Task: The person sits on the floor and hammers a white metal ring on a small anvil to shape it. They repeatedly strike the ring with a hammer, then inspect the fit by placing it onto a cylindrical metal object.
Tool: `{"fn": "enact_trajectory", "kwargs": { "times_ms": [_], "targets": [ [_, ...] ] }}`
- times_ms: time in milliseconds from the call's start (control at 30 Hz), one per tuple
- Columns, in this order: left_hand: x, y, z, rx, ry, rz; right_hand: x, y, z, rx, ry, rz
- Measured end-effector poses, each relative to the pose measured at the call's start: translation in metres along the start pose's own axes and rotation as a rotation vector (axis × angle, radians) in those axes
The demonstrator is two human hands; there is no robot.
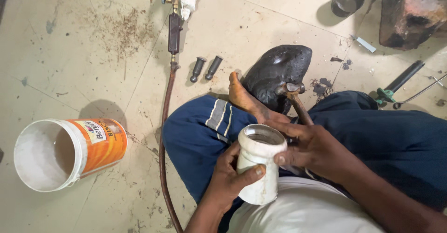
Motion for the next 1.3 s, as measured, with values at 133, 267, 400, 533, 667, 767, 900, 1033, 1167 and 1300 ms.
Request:
{"fn": "enact_trajectory", "kwargs": {
  "times_ms": [133,267,400,533,667,767,900,1033,1167,1300],
  "targets": [
    [-0.003,0.004,0.004,0.029,0.000,-0.028,-0.006,-0.007,0.008,-0.064,-0.124,0.022],
    [-0.005,0.010,0.006,-0.027,0.041,-0.022,-0.004,-0.015,0.004,-0.082,-0.374,-0.108],
    [-0.005,0.012,0.008,-0.088,0.002,0.021,0.000,-0.023,-0.006,0.037,-0.815,-0.474],
    [0.004,0.006,0.010,-0.234,0.122,0.066,0.005,-0.052,-0.016,0.057,-0.617,-0.163],
    [0.007,0.002,0.011,-0.282,0.016,-0.011,0.007,-0.068,-0.024,-0.054,-0.410,0.222],
    [0.006,0.006,0.014,-0.405,0.046,-0.070,0.014,-0.065,-0.022,0.002,-0.184,0.320],
    [0.002,0.009,0.018,-0.422,0.004,-0.215,0.025,-0.056,-0.019,0.108,-0.063,0.320],
    [0.003,0.010,0.018,-0.471,-0.058,-0.271,0.031,-0.051,-0.019,0.114,-0.090,0.084],
    [0.006,0.014,0.018,-0.498,-0.071,-0.244,0.025,-0.038,-0.024,-0.310,-0.380,0.178],
    [0.011,0.018,0.020,-0.568,-0.058,-0.230,0.031,-0.036,-0.019,-0.337,-0.193,0.221]
  ]
}}
Point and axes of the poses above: each hand's wrist, its own z-axis towards the middle knuckle, its own y-axis out of the palm, x = y × z, the point moved 2 cm from there along z, towards the middle knuckle, and after that the axes turned 9 degrees about y, right-handed, at the moved point
